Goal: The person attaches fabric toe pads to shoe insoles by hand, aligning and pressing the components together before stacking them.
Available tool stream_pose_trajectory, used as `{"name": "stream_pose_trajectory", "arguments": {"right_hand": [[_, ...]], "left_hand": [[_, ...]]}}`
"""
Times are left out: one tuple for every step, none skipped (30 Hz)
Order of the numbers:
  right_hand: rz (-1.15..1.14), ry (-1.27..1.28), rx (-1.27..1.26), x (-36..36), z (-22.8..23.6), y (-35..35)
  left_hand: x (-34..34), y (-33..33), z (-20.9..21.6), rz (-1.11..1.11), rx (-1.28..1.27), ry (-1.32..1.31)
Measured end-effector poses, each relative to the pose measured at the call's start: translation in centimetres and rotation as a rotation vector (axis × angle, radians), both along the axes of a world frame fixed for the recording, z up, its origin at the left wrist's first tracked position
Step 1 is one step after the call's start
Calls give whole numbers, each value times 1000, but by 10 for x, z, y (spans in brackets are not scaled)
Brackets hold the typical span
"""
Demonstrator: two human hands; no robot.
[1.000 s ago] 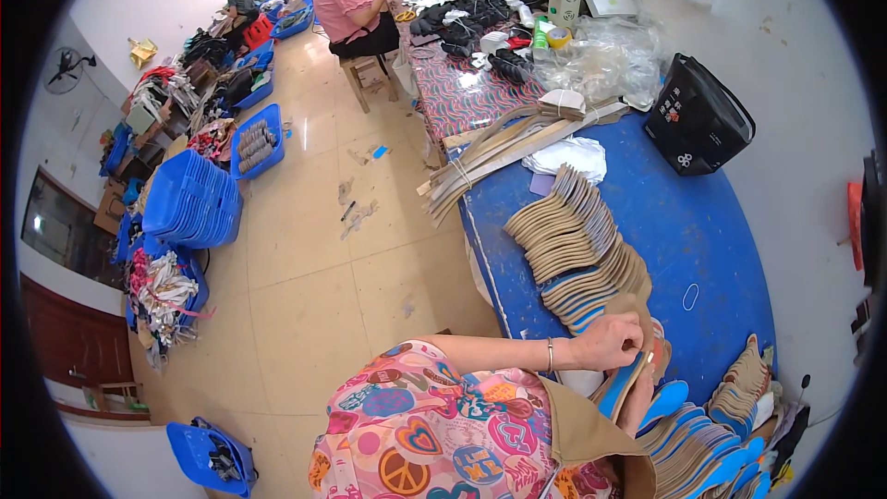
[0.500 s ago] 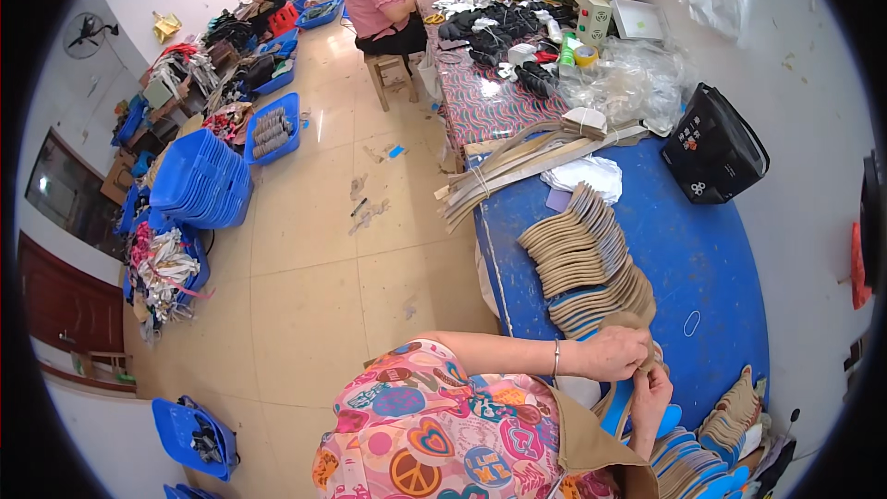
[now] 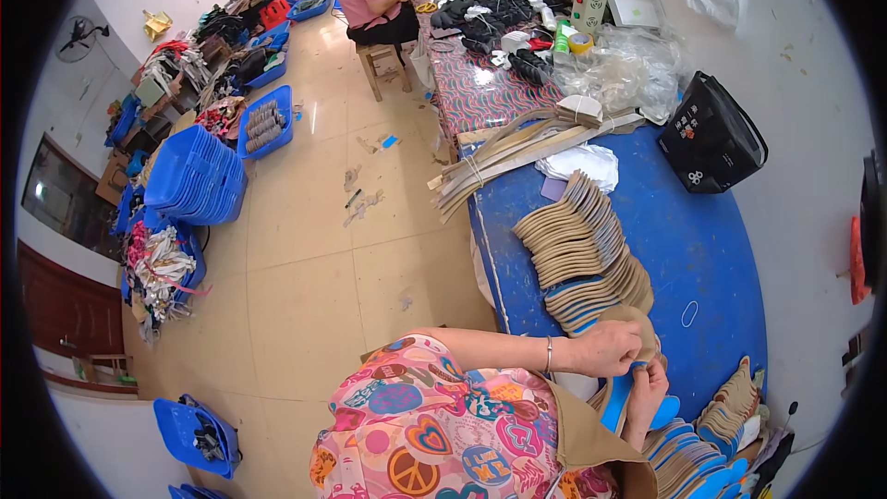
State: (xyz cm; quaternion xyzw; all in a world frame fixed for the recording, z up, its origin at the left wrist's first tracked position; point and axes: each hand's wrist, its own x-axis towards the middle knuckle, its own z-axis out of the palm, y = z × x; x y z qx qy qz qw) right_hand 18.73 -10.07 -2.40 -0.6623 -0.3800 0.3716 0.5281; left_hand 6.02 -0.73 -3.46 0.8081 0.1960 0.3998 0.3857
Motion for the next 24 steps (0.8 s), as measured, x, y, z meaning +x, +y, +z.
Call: {"name": "stream_pose_trajectory", "arguments": {"right_hand": [[-3, -1, -2, 3, -2, -1], [-1, 28, -56, 9, -4, -4], [2, 57, -110, 14, -7, -7], [5, 55, -112, 19, -14, -11], [-11, 123, -91, 26, -26, -16], [-25, 190, -72, 31, -38, -21], [-21, 189, -74, 39, -50, -28], [-26, 185, -111, 46, -62, -37], [-42, 179, -147, 50, -72, -42], [-57, 178, -151, 47, -83, -44], [-129, 358, -161, 41, -95, -50], [-237, 472, -213, 20, -75, -55], [-349, 587, -256, 1, -56, -57], [-507, 644, -341, -24, -16, -45], [-491, 736, -327, -10, -36, -47], [-439, 823, -344, 4, -47, -55], [-445, 925, -199, 9, -57, -55], [-455, 1032, -54, 15, -64, -55], [-464, 1085, 26, 9, -37, -53], [-331, 1288, 172, 16, -37, -64], [-161, 1466, 334, 24, -33, -71], [-286, 1402, 369, 28, -32, -72], [-399, 1340, 396, 33, -30, -74], [-452, 1326, 417, 39, -33, -79]], "left_hand": [[-1, 1, 0, -20, -85, 10], [-3, 2, 0, -38, -173, 20], [-6, 5, 1, -38, -175, 18], [-11, 8, 1, -103, -253, 1], [-14, 12, 2, -170, -325, -14], [-18, 16, 0, -211, -368, -4], [-20, 21, -9, -207, -369, -6], [-23, 25, -22, -276, -569, -3], [-24, 31, -18, -355, -768, 1], [-29, 32, -15, -397, -974, 48], [-32, 35, -16, -426, -983, 58], [-33, 36, -23, -483, -971, -10], [-31, 35, -29, -553, -968, -79], [-31, 37, -37, -564, -1080, -143], [-36, 42, -31, -576, -1205, -203], [-41, 43, -24, -504, -1215, -362], [-47, 51, -56, -501, -1232, -378], [-58, 59, -41, -471, -1219, -349], [-66, 62, -33, -432, -1240, -377], [-71, 64, -22, -459, -1212, -356], [-76, 66, -25, -419, -1274, -375], [-82, 71, -38, -449, -1321, -405], [-82, 71, -47, -494, -1357, -376], [-81, 71, -56, -460, -1366, -388]]}}
